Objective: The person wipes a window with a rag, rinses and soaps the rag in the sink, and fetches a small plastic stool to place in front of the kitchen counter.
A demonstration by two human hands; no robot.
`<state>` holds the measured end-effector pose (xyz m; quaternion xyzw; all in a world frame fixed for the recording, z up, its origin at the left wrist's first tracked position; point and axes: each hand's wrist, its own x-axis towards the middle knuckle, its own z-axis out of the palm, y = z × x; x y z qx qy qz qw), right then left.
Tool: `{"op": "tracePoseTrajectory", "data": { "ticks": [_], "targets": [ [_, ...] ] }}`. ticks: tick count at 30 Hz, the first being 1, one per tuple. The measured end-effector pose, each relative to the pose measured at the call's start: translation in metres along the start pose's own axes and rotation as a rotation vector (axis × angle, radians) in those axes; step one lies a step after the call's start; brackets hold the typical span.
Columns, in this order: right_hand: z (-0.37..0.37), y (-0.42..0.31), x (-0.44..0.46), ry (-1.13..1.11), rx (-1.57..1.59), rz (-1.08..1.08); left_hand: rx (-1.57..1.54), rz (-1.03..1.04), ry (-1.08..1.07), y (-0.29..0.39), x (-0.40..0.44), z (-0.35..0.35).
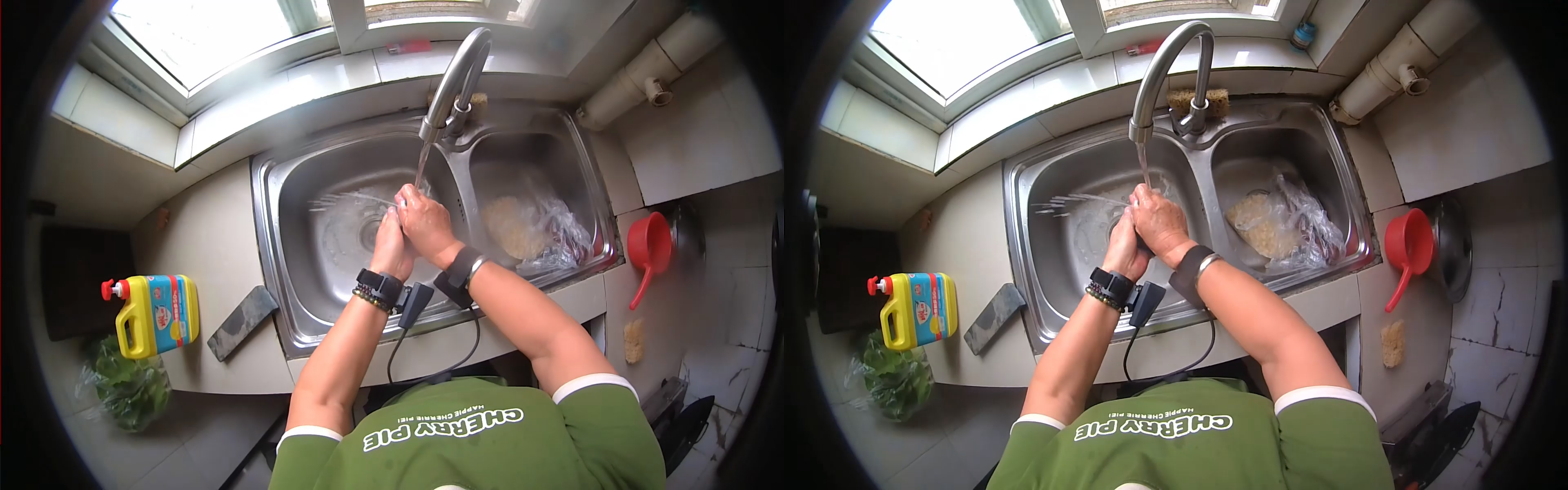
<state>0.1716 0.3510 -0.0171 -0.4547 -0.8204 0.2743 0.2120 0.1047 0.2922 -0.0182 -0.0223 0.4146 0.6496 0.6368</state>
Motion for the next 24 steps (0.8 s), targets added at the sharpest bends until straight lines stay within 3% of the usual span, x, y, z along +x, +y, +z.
{"op": "tracePoseTrajectory", "data": {
  "ticks": [3,6,10,11,14,16,20,24],
  "targets": [
    [-0.010,-0.010,0.009,-0.114,-0.023,0.153,0.095,0.057,-0.018,-0.007,0.008,-0.012],
    [0.013,0.027,0.014,-0.017,0.153,0.124,0.197,0.111,0.009,-0.009,0.012,-0.021],
    [0.018,0.080,0.017,0.055,0.539,0.450,0.052,0.163,-0.059,0.010,-0.007,-0.011],
    [0.019,0.089,0.012,0.033,0.602,0.428,0.070,0.163,-0.051,0.015,-0.007,-0.012],
    [-0.003,0.084,0.001,-0.462,0.682,0.384,0.079,0.174,-0.084,0.016,-0.002,-0.010],
    [-0.044,0.054,0.001,-0.495,0.459,0.401,0.020,0.123,-0.101,0.014,-0.001,-0.006],
    [-0.066,0.065,0.024,-0.022,0.343,0.079,0.071,0.161,-0.164,0.012,0.000,0.010],
    [-0.097,0.040,0.055,0.106,0.188,-0.221,0.125,0.193,-0.132,0.015,0.003,0.016]
  ]
}}
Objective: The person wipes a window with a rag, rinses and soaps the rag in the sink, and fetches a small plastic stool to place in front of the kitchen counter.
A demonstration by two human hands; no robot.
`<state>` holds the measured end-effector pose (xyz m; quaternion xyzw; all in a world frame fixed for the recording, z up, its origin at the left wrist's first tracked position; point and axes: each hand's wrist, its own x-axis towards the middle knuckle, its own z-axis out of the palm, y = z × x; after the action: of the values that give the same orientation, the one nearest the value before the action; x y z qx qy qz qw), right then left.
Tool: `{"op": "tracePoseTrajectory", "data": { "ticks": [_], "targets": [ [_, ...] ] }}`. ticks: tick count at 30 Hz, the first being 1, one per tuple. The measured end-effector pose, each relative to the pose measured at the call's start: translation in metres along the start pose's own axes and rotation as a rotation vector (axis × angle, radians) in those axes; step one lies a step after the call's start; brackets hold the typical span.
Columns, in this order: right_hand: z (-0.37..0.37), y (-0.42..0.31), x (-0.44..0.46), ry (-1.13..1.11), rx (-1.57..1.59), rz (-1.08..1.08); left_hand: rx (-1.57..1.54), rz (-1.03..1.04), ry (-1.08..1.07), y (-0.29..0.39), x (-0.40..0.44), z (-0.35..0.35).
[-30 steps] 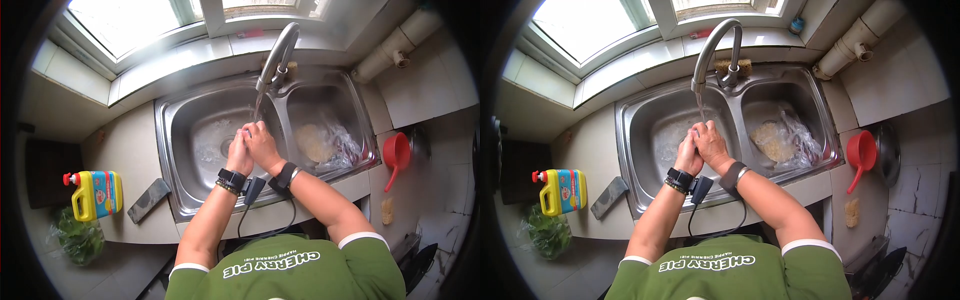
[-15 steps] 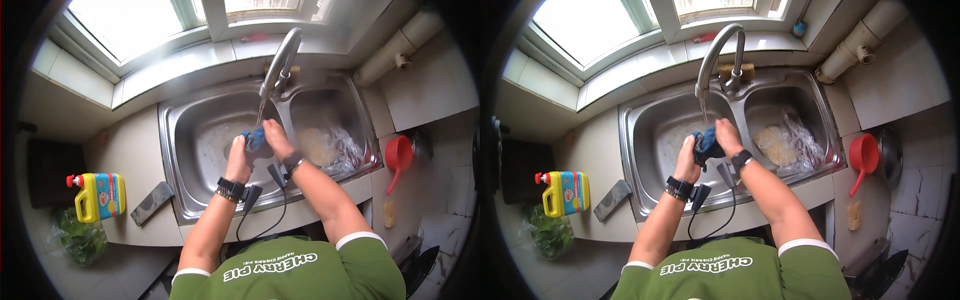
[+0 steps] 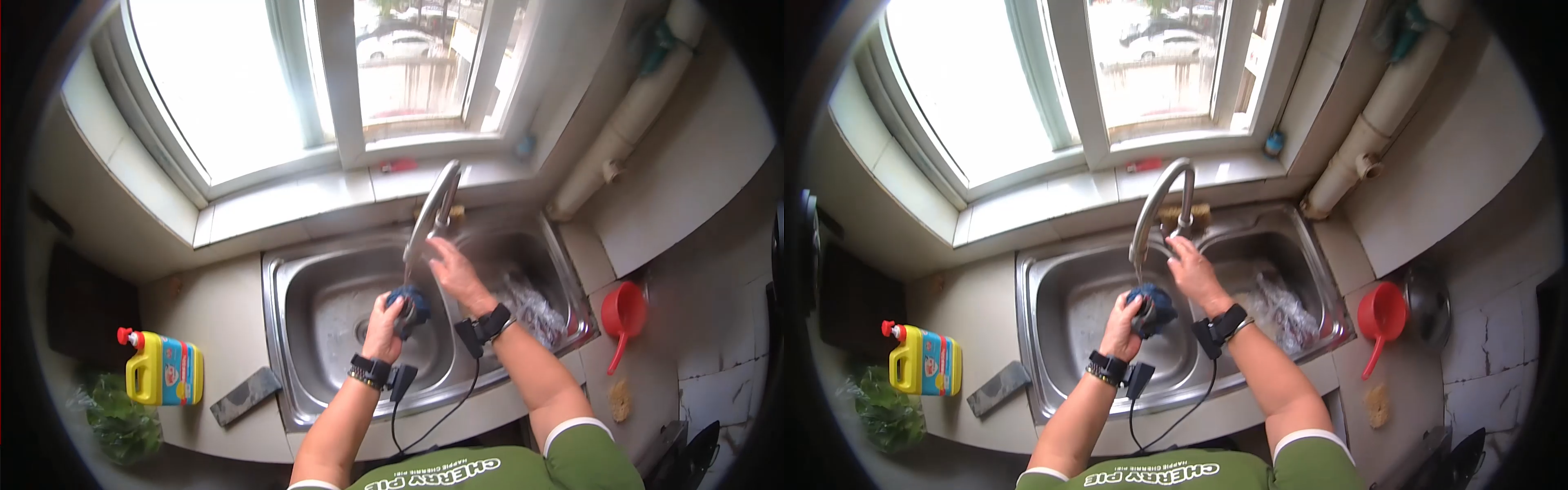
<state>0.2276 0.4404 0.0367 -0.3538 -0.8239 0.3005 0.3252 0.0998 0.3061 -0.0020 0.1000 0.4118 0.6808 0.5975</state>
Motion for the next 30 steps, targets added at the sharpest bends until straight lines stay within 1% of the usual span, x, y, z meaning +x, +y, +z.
{"op": "tracePoseTrajectory", "data": {
  "ticks": [1,2,3,4,6,7,8,12,14,15,18,19,20,21,22,23,24,25,26,28,30],
  "targets": [
    [0.001,-0.002,0.007,-0.031,-0.038,-0.028,-0.035,-0.024,-0.034,0.006,-0.003,0.003],
    [0.002,-0.007,0.015,-0.078,-0.021,-0.021,-0.009,0.030,-0.043,0.005,-0.002,0.001],
    [0.011,0.007,0.023,-0.098,-0.060,-0.098,0.006,0.022,-0.045,0.010,-0.007,0.002],
    [0.018,0.015,0.031,-0.114,-0.048,-0.112,0.000,0.033,-0.088,0.010,-0.005,-0.001],
    [0.026,0.028,0.042,-0.111,-0.080,-0.149,-0.054,0.024,-0.077,0.014,-0.010,0.003],
    [0.028,0.030,0.046,-0.157,-0.066,-0.125,-0.042,-0.006,-0.054,0.019,-0.015,0.002],
    [0.032,0.033,0.046,-0.104,-0.107,-0.166,-0.055,-0.009,-0.036,0.020,-0.018,0.002],
    [0.019,0.011,0.028,-0.026,-0.197,-0.120,-0.047,0.040,-0.011,0.020,-0.029,-0.007],
    [0.010,0.008,0.015,-0.044,-0.170,-0.212,-0.047,0.066,-0.017,0.021,-0.039,-0.009],
    [0.015,0.016,0.014,0.028,-0.210,-0.281,-0.026,0.061,-0.017,0.021,-0.043,-0.011],
    [0.001,-0.032,-0.009,0.131,-0.147,-0.145,0.040,0.095,0.020,0.024,-0.054,-0.014],
    [0.007,-0.032,-0.023,0.132,-0.150,-0.105,0.051,0.116,0.018,0.026,-0.058,-0.012],
    [0.013,-0.035,-0.042,0.085,-0.064,0.058,0.060,0.138,0.015,0.028,-0.062,-0.010],
    [0.039,-0.006,-0.060,-0.006,-0.020,0.230,0.067,0.161,0.013,0.030,-0.066,-0.008],
    [0.036,-0.015,-0.078,-0.223,0.371,0.483,0.076,0.146,-0.006,0.030,-0.070,-0.006],
    [0.031,-0.027,-0.095,-0.375,0.672,0.810,0.081,0.137,-0.026,0.032,-0.073,-0.004],
    [0.012,-0.055,-0.106,-0.406,0.922,0.986,0.084,0.136,-0.049,0.035,-0.076,0.000],
    [0.038,-0.018,-0.110,-0.549,1.130,1.063,0.077,0.096,-0.076,0.035,-0.080,0.004],
    [0.047,-0.007,-0.116,-0.527,1.365,1.052,0.199,0.081,-0.014,0.036,-0.095,0.021],
    [0.046,-0.007,-0.112,-0.533,1.501,0.965,0.191,0.049,-0.041,0.020,-0.090,0.018],
    [0.041,-0.028,-0.108,-0.371,1.506,0.928,0.309,0.044,-0.065,0.012,-0.079,0.003]
  ]
}}
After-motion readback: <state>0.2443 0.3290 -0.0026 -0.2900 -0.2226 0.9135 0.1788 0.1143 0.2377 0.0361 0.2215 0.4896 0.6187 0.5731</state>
